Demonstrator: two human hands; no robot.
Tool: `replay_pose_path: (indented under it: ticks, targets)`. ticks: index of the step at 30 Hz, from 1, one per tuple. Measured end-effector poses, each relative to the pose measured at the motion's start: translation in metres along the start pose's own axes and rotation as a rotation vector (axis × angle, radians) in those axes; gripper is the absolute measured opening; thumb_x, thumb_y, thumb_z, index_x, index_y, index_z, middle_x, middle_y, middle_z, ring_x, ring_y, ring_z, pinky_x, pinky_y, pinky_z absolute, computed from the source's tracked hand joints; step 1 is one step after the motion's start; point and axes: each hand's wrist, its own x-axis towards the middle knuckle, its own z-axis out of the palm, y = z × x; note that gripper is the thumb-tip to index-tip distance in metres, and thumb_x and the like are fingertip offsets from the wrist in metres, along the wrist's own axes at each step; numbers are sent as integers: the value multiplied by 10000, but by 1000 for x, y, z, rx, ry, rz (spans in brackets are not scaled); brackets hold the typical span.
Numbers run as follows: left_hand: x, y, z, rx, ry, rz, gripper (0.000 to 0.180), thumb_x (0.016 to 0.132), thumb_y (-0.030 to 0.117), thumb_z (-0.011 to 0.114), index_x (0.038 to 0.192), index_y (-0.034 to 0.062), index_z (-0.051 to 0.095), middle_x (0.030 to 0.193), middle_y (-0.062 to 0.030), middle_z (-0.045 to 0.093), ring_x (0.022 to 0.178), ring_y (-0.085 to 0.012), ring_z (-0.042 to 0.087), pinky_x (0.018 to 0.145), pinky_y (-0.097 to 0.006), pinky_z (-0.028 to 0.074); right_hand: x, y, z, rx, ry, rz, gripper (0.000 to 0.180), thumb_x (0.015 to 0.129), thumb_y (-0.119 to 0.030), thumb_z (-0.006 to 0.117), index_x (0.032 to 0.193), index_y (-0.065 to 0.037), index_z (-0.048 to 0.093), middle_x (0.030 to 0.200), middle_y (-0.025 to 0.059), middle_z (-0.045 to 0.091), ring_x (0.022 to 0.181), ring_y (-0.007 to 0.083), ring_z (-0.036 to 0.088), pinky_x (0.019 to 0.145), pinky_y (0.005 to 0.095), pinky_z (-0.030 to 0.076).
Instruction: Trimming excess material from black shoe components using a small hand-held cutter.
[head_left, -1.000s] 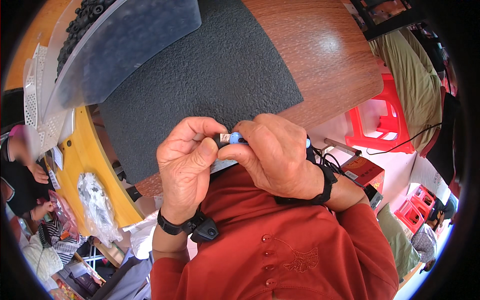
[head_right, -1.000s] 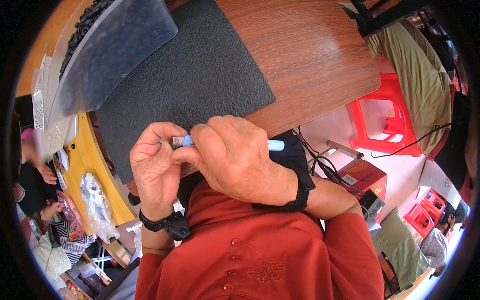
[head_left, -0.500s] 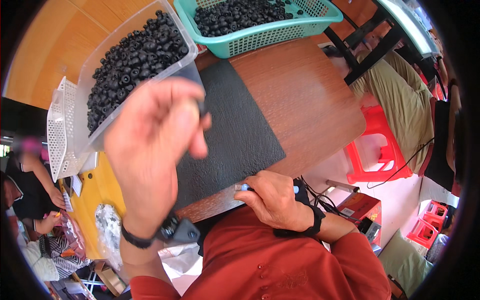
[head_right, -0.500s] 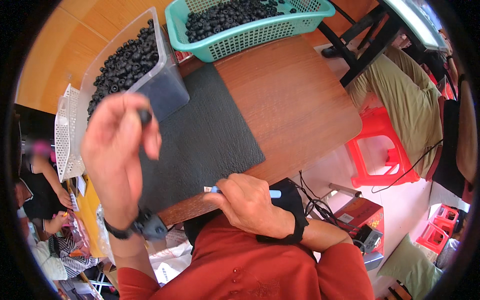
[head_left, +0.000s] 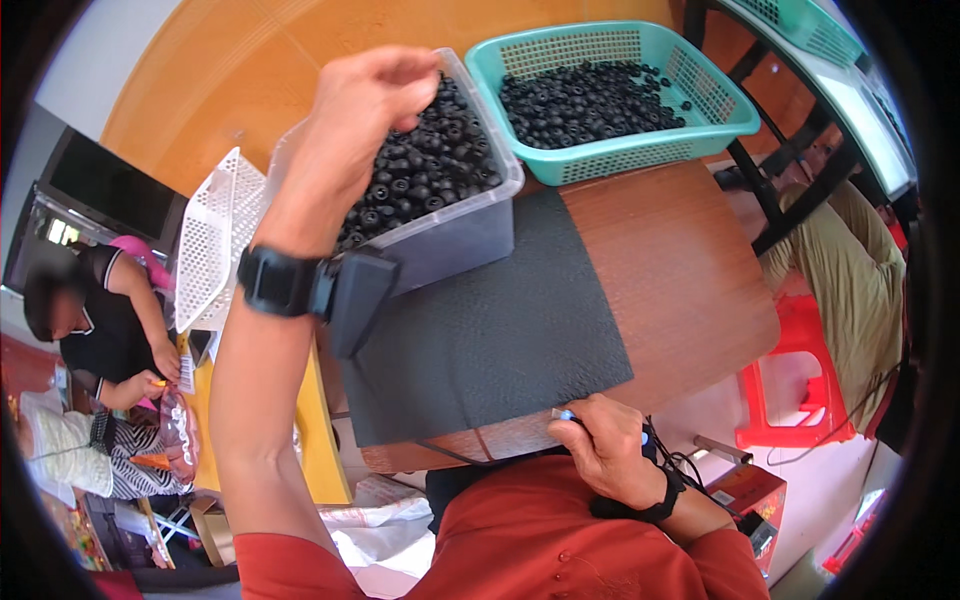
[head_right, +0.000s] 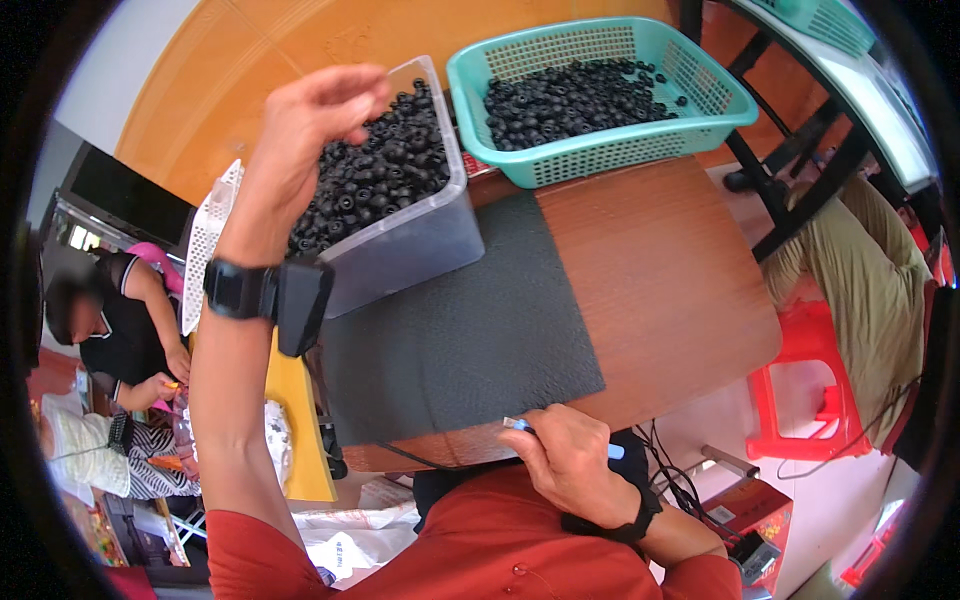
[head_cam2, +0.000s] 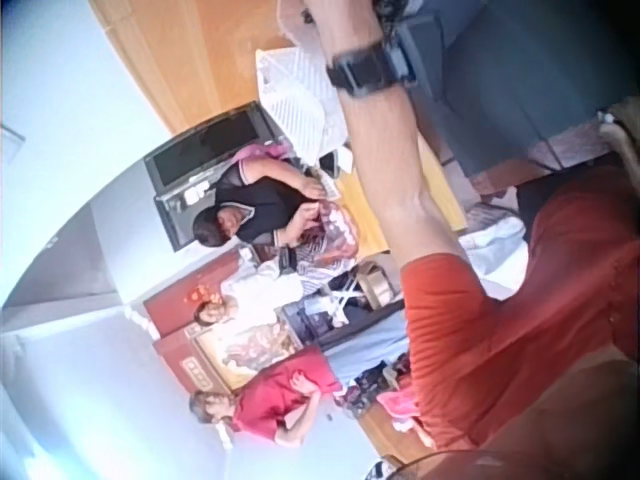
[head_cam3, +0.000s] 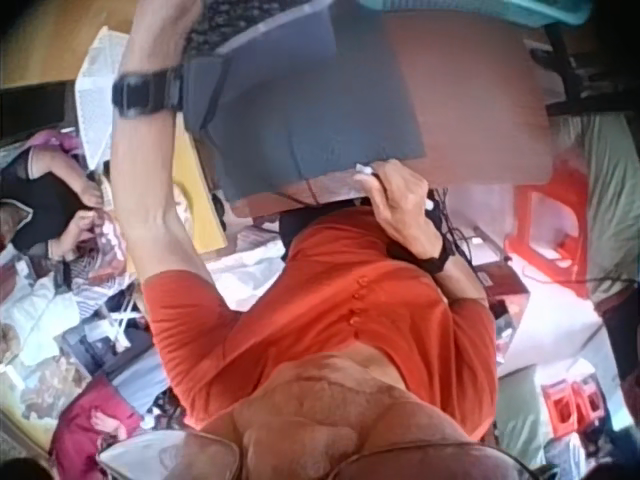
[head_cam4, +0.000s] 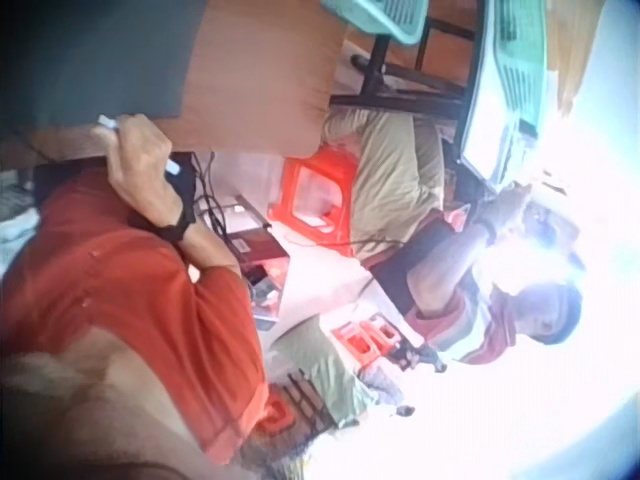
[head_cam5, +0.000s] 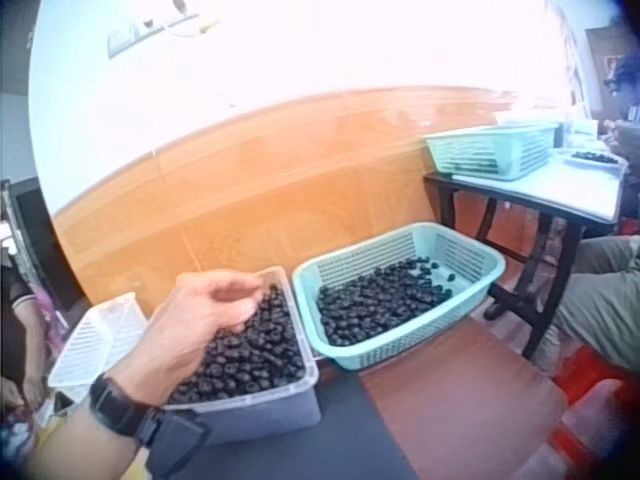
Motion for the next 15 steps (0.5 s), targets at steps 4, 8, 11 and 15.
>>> replay_pose_path:
  ticks: [4,8,11,15]
  targets:
    - [-44,-20,-44,143,-17,-242,229,802,101,678,1006,-3,668,868,-26,677,772,-98,599,706,-235,464,3,4,5,-10,-42,0,201,795,-142,722,781,-9,573,591,108,501,474,275,492,440,364,382]
    - [-79,-36,-54,101,-52,-251,166,770,51,700,932,23,689,807,5,647,716,-57,559,666,-209,445,4,1,9,-30,-87,-7,204,800,-145,720,789,-14,565,587,107,502,462,271,489,426,360,381]
    - [-85,-31,-42,257,-84,-189,165,760,64,711,916,18,687,769,15,628,709,-58,549,643,-207,438,6,-1,12,-32,-106,-2,207,797,-144,724,790,-13,564,588,109,504,458,272,492,423,363,382]
    - [-68,-36,-38,587,-93,-30,225,670,147,726,796,-23,648,659,-138,614,627,-245,604,603,-351,465,6,-2,15,-41,-97,4,208,797,-145,726,793,-12,565,595,111,516,460,275,500,426,365,386]
